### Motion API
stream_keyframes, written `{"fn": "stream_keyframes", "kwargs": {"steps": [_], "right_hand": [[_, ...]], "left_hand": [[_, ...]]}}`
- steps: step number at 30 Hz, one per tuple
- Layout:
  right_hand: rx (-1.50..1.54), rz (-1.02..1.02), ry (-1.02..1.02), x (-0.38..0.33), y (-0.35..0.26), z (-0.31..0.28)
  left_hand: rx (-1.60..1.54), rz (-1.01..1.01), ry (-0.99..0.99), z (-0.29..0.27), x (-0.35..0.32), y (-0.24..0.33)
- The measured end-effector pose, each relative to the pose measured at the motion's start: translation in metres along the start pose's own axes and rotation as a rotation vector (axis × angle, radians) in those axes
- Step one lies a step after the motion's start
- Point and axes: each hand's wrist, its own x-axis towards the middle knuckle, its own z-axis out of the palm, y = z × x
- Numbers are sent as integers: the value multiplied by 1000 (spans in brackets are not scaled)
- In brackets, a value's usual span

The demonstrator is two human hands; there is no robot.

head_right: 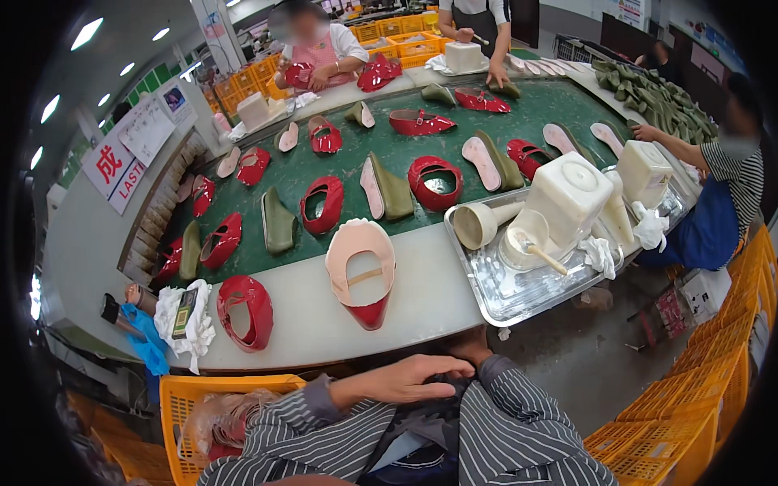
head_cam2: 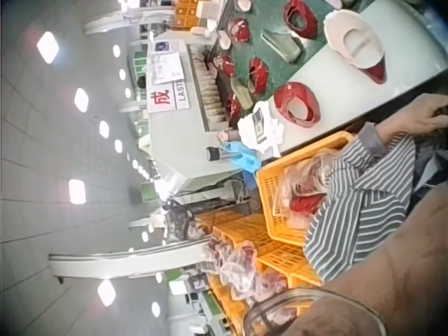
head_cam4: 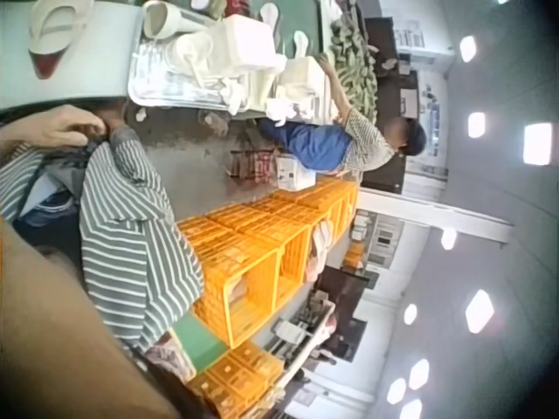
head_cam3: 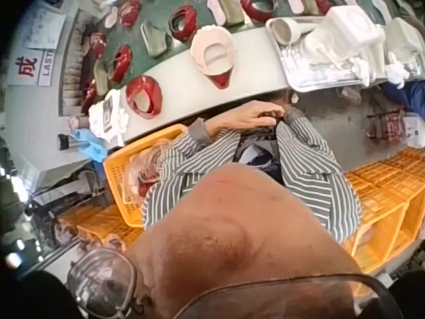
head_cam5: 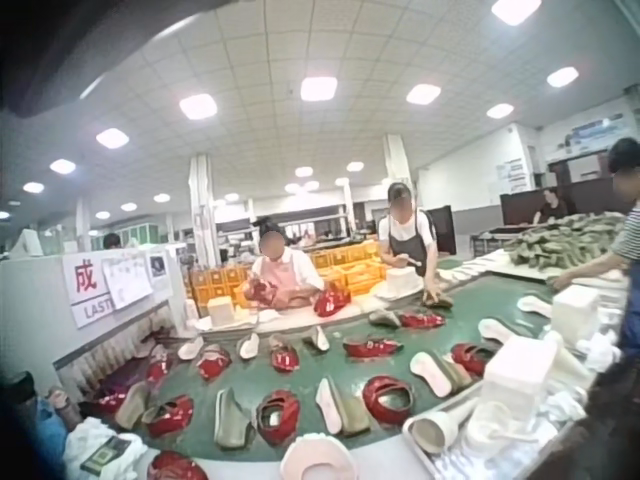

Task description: The person is applying glue to the edges of shoe components using a brush and then placing them on a rotating conveyor table.

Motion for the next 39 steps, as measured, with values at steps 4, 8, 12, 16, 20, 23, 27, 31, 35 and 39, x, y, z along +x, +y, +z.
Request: {"fn": "stream_keyframes", "kwargs": {"steps": [4,8,12,16,20,23,27,31,35,39], "right_hand": [[14,12,14,3,0,7],[-65,83,73,7,-5,13],[21,102,41,5,5,26],[10,156,-25,8,-4,18],[39,161,-1,7,-3,17],[14,159,26,5,-3,18],[48,164,27,5,-3,17],[33,181,-6,6,-10,7],[16,189,30,7,-9,10],[28,178,40,6,-6,13]], "left_hand": [[398,-227,68,29,9,-120],[749,-406,131,42,4,-165],[819,-385,71,42,9,-167],[858,-382,14,41,6,-161],[856,-295,23,44,-1,-160],[889,-252,57,48,-3,-166],[937,-247,98,53,-3,-164],[938,-286,108,53,-4,-155],[872,-288,130,51,-4,-147],[812,-230,179,51,-7,-148]]}}
